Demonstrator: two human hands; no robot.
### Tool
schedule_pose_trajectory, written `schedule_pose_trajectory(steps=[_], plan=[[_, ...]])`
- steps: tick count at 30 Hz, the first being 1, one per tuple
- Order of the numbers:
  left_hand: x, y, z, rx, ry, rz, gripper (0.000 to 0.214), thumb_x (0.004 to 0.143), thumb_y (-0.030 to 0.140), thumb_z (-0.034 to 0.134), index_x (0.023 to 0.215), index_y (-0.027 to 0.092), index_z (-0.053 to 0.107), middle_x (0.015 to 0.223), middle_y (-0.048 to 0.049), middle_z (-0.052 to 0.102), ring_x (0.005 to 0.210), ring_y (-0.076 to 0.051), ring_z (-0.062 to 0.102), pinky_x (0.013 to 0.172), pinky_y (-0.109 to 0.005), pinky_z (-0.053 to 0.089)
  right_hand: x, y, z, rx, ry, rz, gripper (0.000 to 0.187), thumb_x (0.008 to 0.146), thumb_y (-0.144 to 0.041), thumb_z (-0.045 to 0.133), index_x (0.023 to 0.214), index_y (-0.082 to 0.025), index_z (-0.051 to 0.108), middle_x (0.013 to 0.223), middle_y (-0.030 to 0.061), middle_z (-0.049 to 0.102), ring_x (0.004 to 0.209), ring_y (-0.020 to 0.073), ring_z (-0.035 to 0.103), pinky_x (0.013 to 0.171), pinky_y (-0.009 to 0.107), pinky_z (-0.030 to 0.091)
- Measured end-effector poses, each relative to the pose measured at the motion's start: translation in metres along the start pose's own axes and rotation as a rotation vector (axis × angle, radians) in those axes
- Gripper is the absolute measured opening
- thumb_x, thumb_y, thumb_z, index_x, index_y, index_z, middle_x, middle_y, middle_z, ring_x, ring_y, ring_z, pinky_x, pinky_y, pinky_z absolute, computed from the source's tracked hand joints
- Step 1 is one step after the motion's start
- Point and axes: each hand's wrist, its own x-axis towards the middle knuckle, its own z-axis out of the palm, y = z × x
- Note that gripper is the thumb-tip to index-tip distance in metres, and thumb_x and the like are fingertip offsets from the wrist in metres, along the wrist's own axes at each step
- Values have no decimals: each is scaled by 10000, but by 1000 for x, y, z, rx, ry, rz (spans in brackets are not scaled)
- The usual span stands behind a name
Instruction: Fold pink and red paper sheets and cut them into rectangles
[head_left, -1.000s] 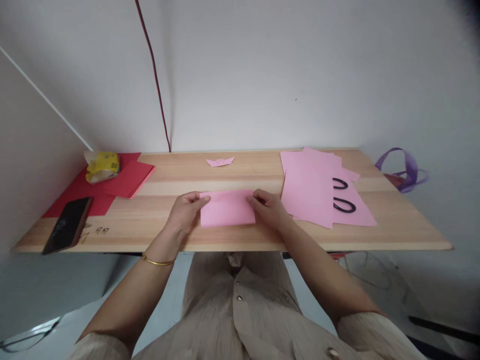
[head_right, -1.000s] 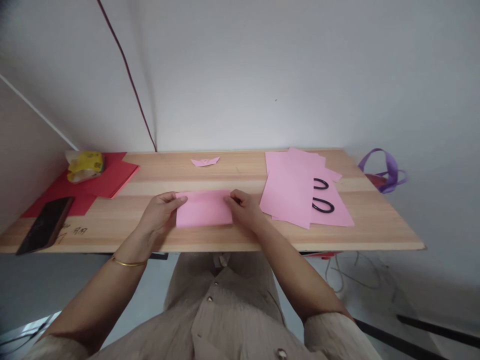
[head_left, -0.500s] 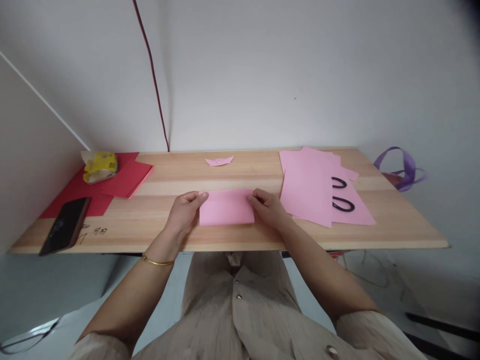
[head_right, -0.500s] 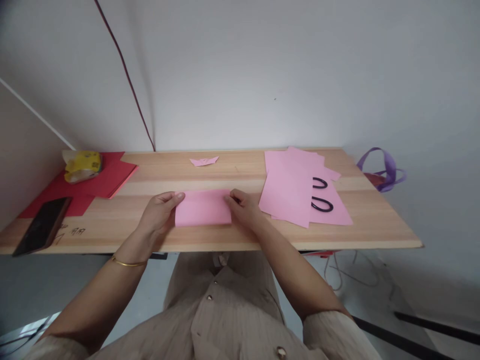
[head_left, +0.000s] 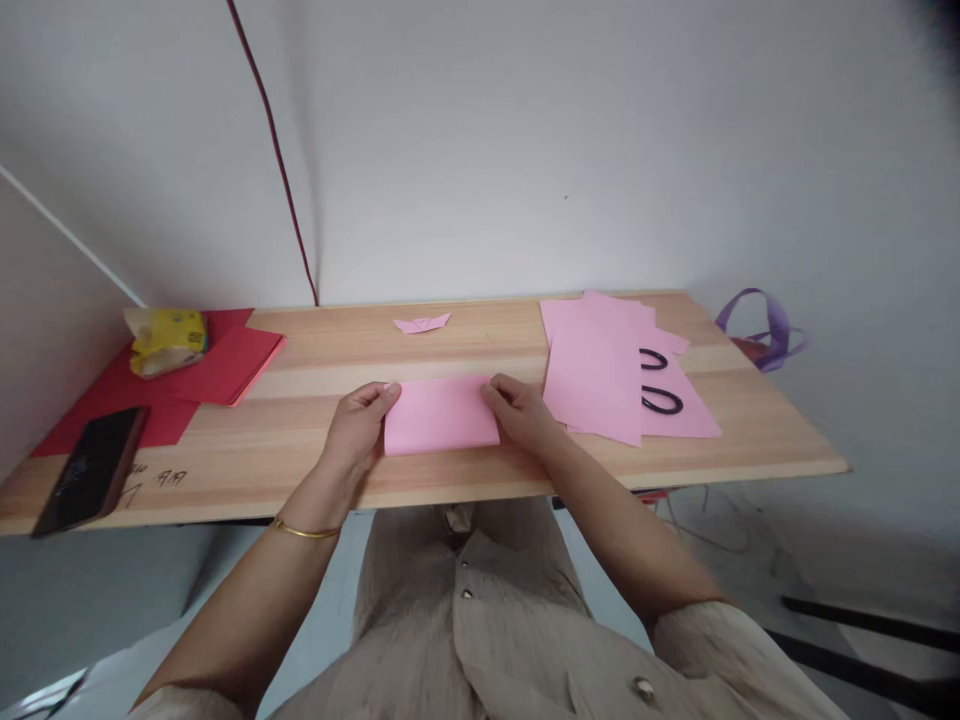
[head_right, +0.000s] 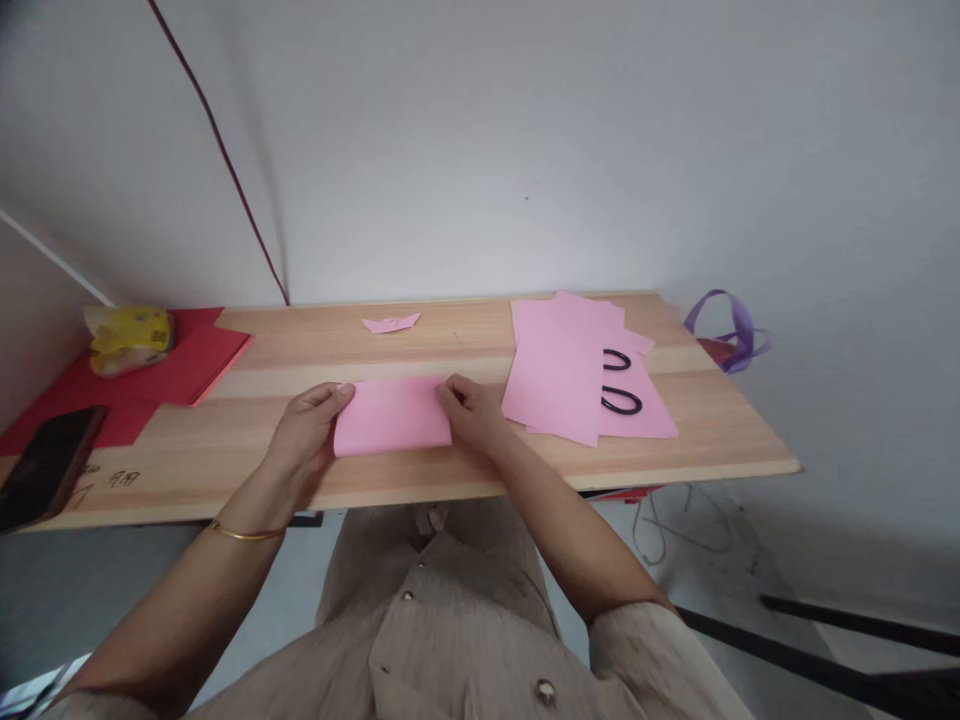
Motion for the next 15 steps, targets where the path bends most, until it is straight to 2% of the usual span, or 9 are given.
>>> schedule_pose_trajectory(steps=[4, 8, 12, 15], plan=[[9, -2, -1, 494, 28, 210, 294, 741, 420, 669, 630, 155, 611, 655, 13, 584, 616, -120, 493, 589, -242, 355, 3, 10, 4, -334, 66, -39, 330, 917, -391, 415, 639, -218, 369, 635, -10, 475, 685, 161, 447, 668, 294, 300], [17, -3, 0, 1007, -14, 324, 326, 845, 366, 522, 588, 171, 568, 632, -2, 575, 642, -150, 518, 595, -263, 336, 4, 11, 6, -649, 6, 32, 297, 935, -350, 438, 690, -196, 506, 741, 39, 617, 761, 191, 504, 708, 312, 292], [19, -4, 4, 1428, -27, 434, 323, 903, 349, 458, 710, 171, 647, 781, -74, 662, 768, -219, 586, 639, -310, 357, 5, 3, 7, -811, -81, 84, 281, 957, -340, 432, 818, -180, 616, 852, 85, 674, 855, 224, 549, 740, 323, 312], [16, -4, 7, 1615, 2, 474, 334, 926, 371, 446, 852, 168, 701, 889, -119, 681, 866, -272, 609, 678, -346, 387, 6, -2, 9, -871, -96, 109, 283, 963, -348, 428, 866, -179, 633, 907, 100, 683, 897, 240, 559, 754, 334, 325]])
